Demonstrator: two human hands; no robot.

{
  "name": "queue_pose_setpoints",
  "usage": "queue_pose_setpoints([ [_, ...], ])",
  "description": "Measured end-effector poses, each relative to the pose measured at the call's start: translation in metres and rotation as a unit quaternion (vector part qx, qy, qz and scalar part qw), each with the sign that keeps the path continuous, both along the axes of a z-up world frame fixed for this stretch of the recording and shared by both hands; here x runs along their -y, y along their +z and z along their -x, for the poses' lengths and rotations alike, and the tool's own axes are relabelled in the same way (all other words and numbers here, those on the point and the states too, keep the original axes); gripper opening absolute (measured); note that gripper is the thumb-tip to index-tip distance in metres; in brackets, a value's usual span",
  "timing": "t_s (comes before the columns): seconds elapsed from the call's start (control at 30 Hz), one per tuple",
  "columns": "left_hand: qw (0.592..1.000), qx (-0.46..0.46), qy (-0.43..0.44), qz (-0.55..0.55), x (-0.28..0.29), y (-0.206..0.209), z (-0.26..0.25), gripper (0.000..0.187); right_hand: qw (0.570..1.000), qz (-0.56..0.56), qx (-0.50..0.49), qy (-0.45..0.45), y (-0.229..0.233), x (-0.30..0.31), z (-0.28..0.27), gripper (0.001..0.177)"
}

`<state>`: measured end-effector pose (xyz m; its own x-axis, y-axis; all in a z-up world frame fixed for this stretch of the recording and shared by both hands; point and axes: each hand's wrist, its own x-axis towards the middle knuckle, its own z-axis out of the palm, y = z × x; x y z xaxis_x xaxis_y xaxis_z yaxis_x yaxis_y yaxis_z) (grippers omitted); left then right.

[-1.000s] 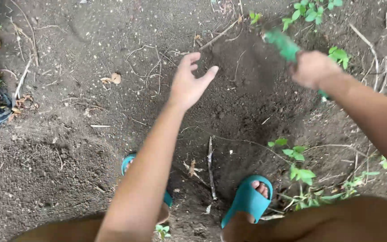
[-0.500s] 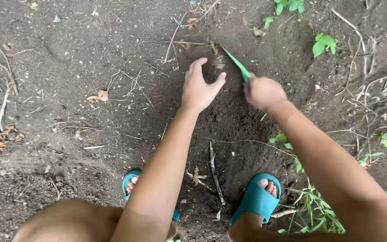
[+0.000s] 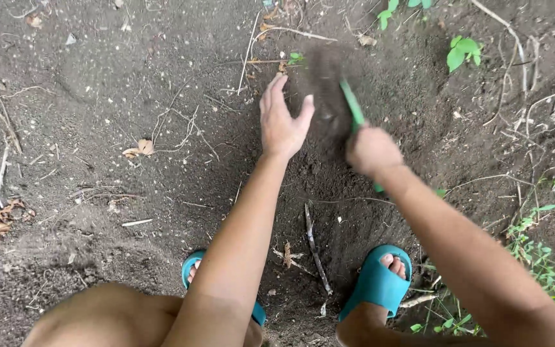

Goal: Use a hand trowel to dig and level dirt in an outdoor garden area.

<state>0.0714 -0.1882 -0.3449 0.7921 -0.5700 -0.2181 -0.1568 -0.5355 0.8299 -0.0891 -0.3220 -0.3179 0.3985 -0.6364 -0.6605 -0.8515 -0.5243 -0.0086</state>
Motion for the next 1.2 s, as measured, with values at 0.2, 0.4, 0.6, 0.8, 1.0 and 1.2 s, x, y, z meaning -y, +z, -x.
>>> queue_pose_setpoints([
  [0.2, 0.998, 0.021, 0.049, 0.023, -0.023, -0.024, -0.01, 0.074, 0.993, -0.046, -0.02, 0.104, 0.05, 0.003, -0.055, 0.042],
  [0.4, 0.987, 0.085, -0.017, -0.135, -0.048, -0.002, -0.026, 0.088, 0.99, 0.103, 0.029, 0.092, -0.005, 0.114, -0.05, 0.044],
  [0.6, 0.968, 0.016, -0.054, -0.243, -0.089, -0.021, -0.033, 0.112, 0.99, 0.111, 0.073, 0.049, -0.081, 0.153, -0.063, 0.044],
  [0.8, 0.973, 0.021, -0.045, -0.224, -0.088, -0.024, -0.033, 0.122, 0.987, 0.074, 0.06, 0.131, -0.048, 0.093, -0.08, 0.047],
  [1.0, 0.978, 0.047, -0.018, -0.202, -0.087, -0.033, -0.03, 0.122, 0.941, -0.012, 0.021, 0.339, -0.009, 0.056, -0.09, 0.043],
  [1.2, 0.977, 0.06, -0.009, -0.204, -0.087, -0.036, -0.027, 0.122, 0.973, 0.146, 0.133, 0.122, -0.05, 0.186, -0.1, 0.04],
])
